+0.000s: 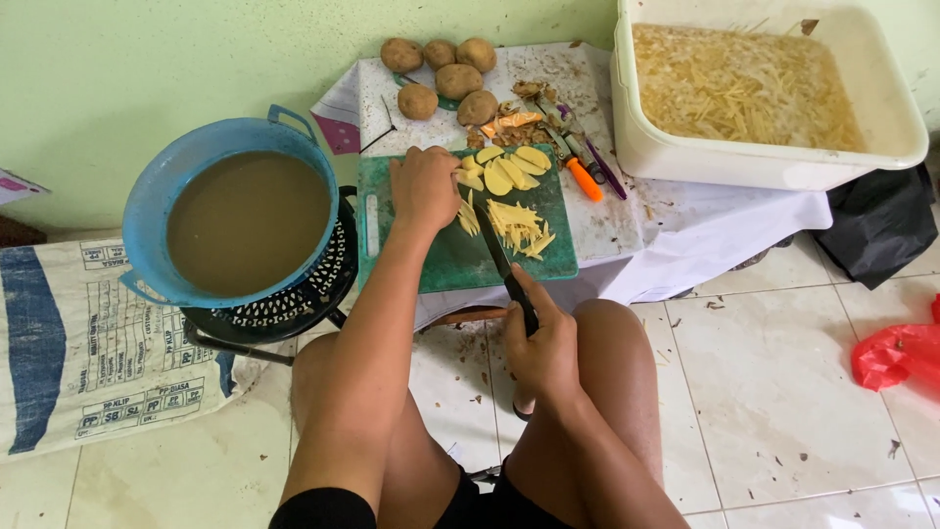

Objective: Slicing peeled potatoes into thin julienne strips using a knife on a cutting board.

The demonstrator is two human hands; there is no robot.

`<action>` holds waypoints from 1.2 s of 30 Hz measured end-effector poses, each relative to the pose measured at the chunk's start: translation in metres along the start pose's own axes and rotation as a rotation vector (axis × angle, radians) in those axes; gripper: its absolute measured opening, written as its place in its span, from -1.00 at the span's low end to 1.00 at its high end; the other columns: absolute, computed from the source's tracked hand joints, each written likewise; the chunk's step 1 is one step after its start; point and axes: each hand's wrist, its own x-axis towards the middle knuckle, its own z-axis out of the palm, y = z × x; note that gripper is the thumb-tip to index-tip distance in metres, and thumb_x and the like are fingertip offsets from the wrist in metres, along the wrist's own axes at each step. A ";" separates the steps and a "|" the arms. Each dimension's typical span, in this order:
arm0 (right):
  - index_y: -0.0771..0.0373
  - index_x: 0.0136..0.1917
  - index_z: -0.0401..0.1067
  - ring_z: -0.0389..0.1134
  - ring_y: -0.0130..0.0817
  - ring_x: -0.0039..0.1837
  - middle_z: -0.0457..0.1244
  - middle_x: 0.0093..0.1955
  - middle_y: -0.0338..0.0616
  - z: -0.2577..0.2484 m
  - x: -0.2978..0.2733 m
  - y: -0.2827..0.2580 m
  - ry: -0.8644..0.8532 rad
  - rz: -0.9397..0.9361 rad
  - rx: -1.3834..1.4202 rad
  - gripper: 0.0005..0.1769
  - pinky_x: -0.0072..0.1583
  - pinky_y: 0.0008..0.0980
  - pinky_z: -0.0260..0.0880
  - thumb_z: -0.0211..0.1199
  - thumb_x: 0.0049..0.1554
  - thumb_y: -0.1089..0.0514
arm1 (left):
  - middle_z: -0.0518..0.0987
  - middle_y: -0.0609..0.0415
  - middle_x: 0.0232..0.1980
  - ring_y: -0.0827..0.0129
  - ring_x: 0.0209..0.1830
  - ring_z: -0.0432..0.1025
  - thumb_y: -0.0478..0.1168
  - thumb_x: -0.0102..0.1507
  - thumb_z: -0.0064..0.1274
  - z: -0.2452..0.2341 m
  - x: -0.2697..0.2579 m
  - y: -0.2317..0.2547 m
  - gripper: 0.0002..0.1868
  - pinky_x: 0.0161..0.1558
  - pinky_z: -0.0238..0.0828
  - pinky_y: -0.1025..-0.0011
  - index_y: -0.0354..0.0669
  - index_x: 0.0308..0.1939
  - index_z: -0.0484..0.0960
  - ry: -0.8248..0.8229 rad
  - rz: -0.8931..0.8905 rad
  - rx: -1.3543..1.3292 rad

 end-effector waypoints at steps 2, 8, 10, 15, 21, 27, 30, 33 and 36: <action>0.07 0.39 0.49 0.37 -0.19 -0.42 0.43 -0.23 0.24 -0.002 0.004 0.001 0.001 0.027 0.013 -0.45 -0.43 -0.23 0.30 0.10 0.15 0.31 | 0.62 0.02 -0.15 0.01 0.02 0.40 -0.20 0.31 0.11 0.003 0.002 -0.003 -0.85 0.16 0.17 -0.13 -0.10 -0.19 0.78 0.008 0.019 0.021; 0.01 0.38 0.50 0.32 -0.29 -0.42 0.45 -0.22 0.17 -0.004 0.005 0.000 -0.004 0.092 0.035 -0.44 -0.42 -0.27 0.33 0.11 0.15 0.32 | 0.52 0.08 -0.12 0.15 0.00 0.32 -0.10 0.33 0.13 0.004 0.000 -0.001 -0.84 0.04 0.18 0.09 -0.05 -0.21 0.74 0.001 0.032 0.082; 0.01 0.38 0.51 0.31 -0.31 -0.42 0.45 -0.22 0.15 -0.006 0.006 -0.001 -0.006 0.092 0.033 -0.44 -0.42 -0.29 0.33 0.10 0.15 0.32 | 0.49 0.12 -0.11 0.18 0.01 0.30 -0.09 0.33 0.13 0.006 0.000 -0.003 -0.85 0.04 0.16 0.11 -0.01 -0.22 0.74 0.003 0.030 0.086; -0.02 0.41 0.48 0.34 -0.21 -0.43 0.45 -0.18 0.20 -0.006 0.008 0.005 -0.025 0.109 0.055 -0.44 -0.42 -0.25 0.35 0.11 0.17 0.27 | 0.46 0.10 -0.21 0.10 -0.06 0.36 -0.07 0.27 0.24 0.004 0.000 -0.008 -0.84 0.02 0.21 -0.03 -0.02 -0.24 0.63 -0.005 0.009 0.037; -0.01 0.41 0.47 0.33 -0.23 -0.44 0.45 -0.17 0.21 -0.005 0.008 0.002 -0.039 0.098 0.045 -0.46 -0.42 -0.26 0.37 0.10 0.18 0.27 | 0.53 0.18 -0.35 0.13 -0.19 0.44 -0.14 0.26 0.24 0.008 0.002 -0.014 -0.93 0.06 0.25 -0.10 0.06 -0.28 0.66 0.054 0.038 0.009; 0.01 0.42 0.46 0.31 -0.22 -0.46 0.44 -0.20 0.24 -0.003 0.009 0.003 -0.046 0.108 0.075 -0.46 -0.42 -0.26 0.36 0.07 0.20 0.27 | 0.54 0.03 -0.37 0.01 -0.15 0.45 -0.18 0.28 0.25 -0.021 -0.014 0.005 -0.89 0.07 0.29 -0.13 -0.04 -0.34 0.71 0.047 0.051 -0.018; 0.02 0.42 0.46 0.32 -0.19 -0.46 0.43 -0.21 0.25 -0.001 0.010 0.003 -0.048 0.100 0.059 -0.46 -0.43 -0.25 0.36 0.09 0.19 0.28 | 0.55 0.10 -0.39 0.09 -0.16 0.48 -0.15 0.23 0.29 -0.005 -0.009 -0.002 -0.90 0.03 0.31 -0.07 0.01 -0.35 0.69 0.069 0.078 0.011; 0.02 0.41 0.46 0.30 -0.25 -0.48 0.44 -0.22 0.22 -0.001 0.010 0.001 -0.053 0.084 0.044 -0.46 -0.45 -0.29 0.33 0.10 0.18 0.28 | 0.51 0.18 -0.49 0.14 -0.25 0.47 -0.13 0.24 0.25 0.005 -0.007 0.001 -0.83 0.00 0.32 -0.02 0.04 -0.44 0.63 0.079 0.055 0.008; -0.02 0.41 0.47 0.31 -0.26 -0.48 0.44 -0.23 0.19 -0.002 0.010 -0.009 -0.048 0.104 0.051 -0.46 -0.45 -0.31 0.34 0.10 0.18 0.28 | 0.51 0.11 -0.49 0.07 -0.26 0.47 -0.15 0.28 0.23 0.003 -0.007 -0.002 -0.82 0.01 0.32 -0.06 -0.05 -0.39 0.63 0.090 0.064 -0.024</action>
